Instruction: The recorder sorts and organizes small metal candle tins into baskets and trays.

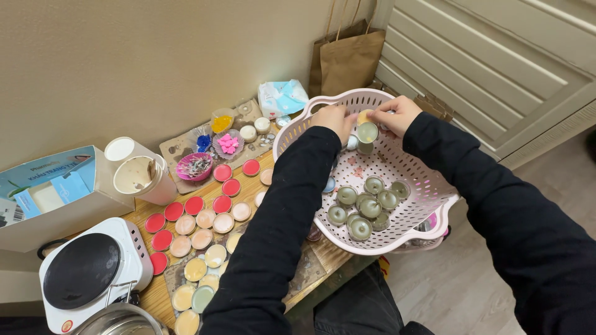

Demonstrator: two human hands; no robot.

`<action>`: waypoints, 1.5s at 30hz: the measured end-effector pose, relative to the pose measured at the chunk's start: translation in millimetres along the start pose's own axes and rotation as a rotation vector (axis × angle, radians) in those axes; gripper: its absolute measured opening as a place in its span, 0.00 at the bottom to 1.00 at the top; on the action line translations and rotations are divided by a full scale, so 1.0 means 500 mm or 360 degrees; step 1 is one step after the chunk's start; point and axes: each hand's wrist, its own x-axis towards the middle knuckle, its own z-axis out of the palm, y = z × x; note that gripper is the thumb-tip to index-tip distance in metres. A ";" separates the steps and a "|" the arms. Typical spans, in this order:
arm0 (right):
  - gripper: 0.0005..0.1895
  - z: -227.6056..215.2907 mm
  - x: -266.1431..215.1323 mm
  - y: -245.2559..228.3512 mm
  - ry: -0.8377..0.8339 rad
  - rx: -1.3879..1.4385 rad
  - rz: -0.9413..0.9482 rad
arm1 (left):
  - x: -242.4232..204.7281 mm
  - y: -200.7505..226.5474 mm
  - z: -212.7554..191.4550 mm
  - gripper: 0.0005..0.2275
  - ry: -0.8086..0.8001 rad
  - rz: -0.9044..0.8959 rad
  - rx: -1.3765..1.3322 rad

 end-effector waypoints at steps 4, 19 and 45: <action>0.16 0.003 0.008 0.006 0.0020 0.0045 0.0029 | -0.026 0.032 -0.036 0.19 0.0061 -0.0017 -0.0377; 0.17 0.012 -0.008 -0.001 0.0092 -0.0111 -0.0171 | 0.006 -0.024 0.013 0.23 -0.0476 -0.0141 -0.0815; 0.32 0.005 0.034 0.033 -0.0113 0.0313 0.0185 | -0.028 0.004 -0.058 0.23 0.0192 0.0376 -0.0475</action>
